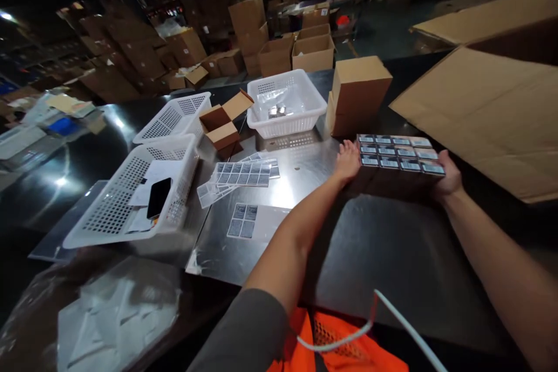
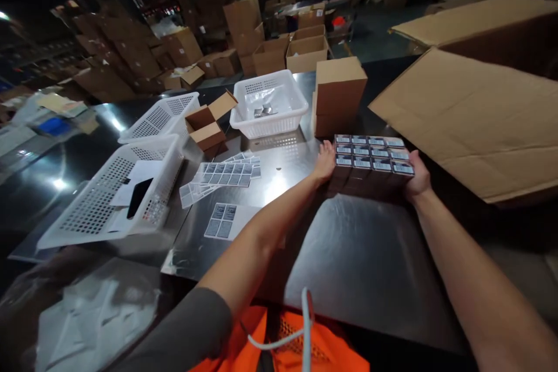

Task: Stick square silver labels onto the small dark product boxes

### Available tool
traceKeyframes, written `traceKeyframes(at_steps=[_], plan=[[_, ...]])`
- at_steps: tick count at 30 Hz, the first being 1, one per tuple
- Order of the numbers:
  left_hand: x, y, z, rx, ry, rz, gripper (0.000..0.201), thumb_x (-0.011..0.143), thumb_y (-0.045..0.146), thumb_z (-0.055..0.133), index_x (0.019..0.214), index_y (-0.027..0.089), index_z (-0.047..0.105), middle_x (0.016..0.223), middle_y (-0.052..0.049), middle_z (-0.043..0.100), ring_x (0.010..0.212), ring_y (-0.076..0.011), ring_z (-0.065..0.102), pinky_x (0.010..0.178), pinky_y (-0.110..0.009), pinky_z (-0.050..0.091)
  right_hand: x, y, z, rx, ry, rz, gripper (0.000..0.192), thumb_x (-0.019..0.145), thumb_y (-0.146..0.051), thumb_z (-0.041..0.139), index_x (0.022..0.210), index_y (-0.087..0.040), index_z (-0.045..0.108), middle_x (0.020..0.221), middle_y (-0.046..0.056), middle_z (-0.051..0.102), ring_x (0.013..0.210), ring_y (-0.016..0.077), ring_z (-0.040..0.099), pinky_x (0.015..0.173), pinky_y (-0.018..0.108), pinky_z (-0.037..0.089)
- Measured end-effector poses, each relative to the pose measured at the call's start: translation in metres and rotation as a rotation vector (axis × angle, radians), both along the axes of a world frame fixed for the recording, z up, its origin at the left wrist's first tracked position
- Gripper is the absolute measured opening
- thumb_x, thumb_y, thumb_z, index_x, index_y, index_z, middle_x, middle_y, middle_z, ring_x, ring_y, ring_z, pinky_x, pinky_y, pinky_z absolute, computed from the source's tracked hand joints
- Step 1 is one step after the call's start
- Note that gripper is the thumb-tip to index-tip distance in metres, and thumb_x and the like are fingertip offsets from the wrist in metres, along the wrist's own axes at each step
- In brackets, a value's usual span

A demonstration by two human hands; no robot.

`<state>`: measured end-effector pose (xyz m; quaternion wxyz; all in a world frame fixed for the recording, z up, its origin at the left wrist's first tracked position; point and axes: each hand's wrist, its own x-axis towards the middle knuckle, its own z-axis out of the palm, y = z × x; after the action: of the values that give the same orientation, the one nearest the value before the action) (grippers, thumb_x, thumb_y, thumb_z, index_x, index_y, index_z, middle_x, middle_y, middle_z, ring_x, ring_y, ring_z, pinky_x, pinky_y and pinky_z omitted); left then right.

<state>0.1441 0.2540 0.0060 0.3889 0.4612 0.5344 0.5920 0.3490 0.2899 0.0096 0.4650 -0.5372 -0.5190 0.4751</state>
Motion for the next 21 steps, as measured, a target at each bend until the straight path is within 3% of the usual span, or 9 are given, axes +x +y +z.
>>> traceKeyframes(at_steps=[3,5,7,10,12,14,15,18,21], plan=[[-0.016,-0.025,0.018,-0.071,0.215,0.054,0.044,0.099,0.041,0.064,0.137,0.020,0.060,0.148,-0.013,0.055,0.133,-0.0299,0.056,0.112,-0.057,0.049,0.006,-0.010,0.003,-0.017,0.013,-0.116,0.093,0.097,-0.062,-0.013,0.105,-0.019,0.069,0.116,0.026,0.069,0.105,0.0358,0.071,0.085,0.052,0.057],[-0.039,-0.061,0.026,-0.083,0.350,0.057,0.044,0.099,0.040,0.064,0.137,0.019,0.060,0.150,-0.014,0.055,0.137,-0.0307,0.054,0.115,-0.059,0.046,0.014,-0.025,-0.001,-0.032,0.024,-0.185,0.088,0.098,-0.055,-0.017,0.107,-0.021,0.064,0.117,0.024,0.067,0.104,0.0325,0.072,0.088,0.052,0.058],[-0.074,-0.117,0.027,-0.077,0.485,0.043,0.038,0.100,0.035,0.062,0.134,0.019,0.064,0.151,-0.013,0.057,0.142,-0.0285,0.053,0.121,-0.057,0.041,0.025,-0.046,-0.009,-0.037,0.015,-0.229,0.070,0.103,-0.053,-0.003,0.110,-0.025,0.060,0.123,0.022,0.065,0.112,0.0291,0.071,0.098,0.052,0.055],[-0.139,-0.223,0.024,-0.091,0.686,0.087,0.030,0.094,0.034,0.063,0.121,0.023,0.073,0.140,-0.009,0.068,0.141,-0.0264,0.056,0.127,-0.051,0.036,0.042,-0.085,-0.020,-0.009,-0.031,-0.241,0.034,0.095,-0.054,0.048,0.114,-0.030,0.061,0.133,0.018,0.063,0.125,0.0284,0.065,0.112,0.050,0.046],[-0.177,-0.293,0.018,-0.130,0.805,0.199,0.031,0.092,0.039,0.061,0.113,0.021,0.075,0.133,-0.012,0.072,0.137,-0.0318,0.059,0.126,-0.059,0.034,0.050,-0.107,-0.018,0.092,-0.127,-0.226,0.047,0.074,-0.046,0.076,0.117,-0.031,0.064,0.136,0.017,0.063,0.128,0.0309,0.063,0.113,0.048,0.045],[-0.199,-0.348,0.009,-0.170,0.905,0.298,0.036,0.093,0.043,0.056,0.112,0.019,0.075,0.129,-0.016,0.073,0.135,-0.0365,0.060,0.121,-0.065,0.038,0.052,-0.119,-0.007,0.336,-0.337,-0.197,0.060,0.064,-0.041,0.083,0.120,-0.028,0.068,0.133,0.019,0.065,0.125,0.0337,0.063,0.111,0.048,0.047],[-0.204,-0.367,0.002,-0.181,0.944,0.306,0.035,0.092,0.043,0.056,0.110,0.020,0.076,0.127,-0.015,0.074,0.133,-0.0370,0.062,0.118,-0.065,0.041,0.048,-0.122,0.001,0.498,-0.464,-0.165,0.060,0.067,-0.043,0.082,0.123,-0.025,0.069,0.130,0.021,0.066,0.123,0.0351,0.063,0.109,0.050,0.048],[-0.199,-0.390,-0.022,-0.165,1.045,0.241,0.031,0.091,0.043,0.059,0.108,0.024,0.078,0.124,-0.012,0.076,0.124,-0.0364,0.067,0.113,-0.062,0.048,0.023,-0.118,0.031,0.887,-0.752,0.020,0.052,0.087,-0.041,0.065,0.131,-0.013,0.065,0.124,0.028,0.066,0.121,0.0381,0.060,0.107,0.057,0.046],[-0.178,-0.374,-0.040,-0.105,1.143,0.189,0.035,0.094,0.042,0.057,0.113,0.022,0.078,0.127,-0.015,0.074,0.124,-0.0394,0.065,0.108,-0.063,0.050,-0.013,-0.096,0.057,0.929,-0.893,0.179,0.040,0.086,-0.030,0.069,0.124,-0.015,0.070,0.122,0.020,0.070,0.121,0.0339,0.060,0.110,0.051,0.045]])
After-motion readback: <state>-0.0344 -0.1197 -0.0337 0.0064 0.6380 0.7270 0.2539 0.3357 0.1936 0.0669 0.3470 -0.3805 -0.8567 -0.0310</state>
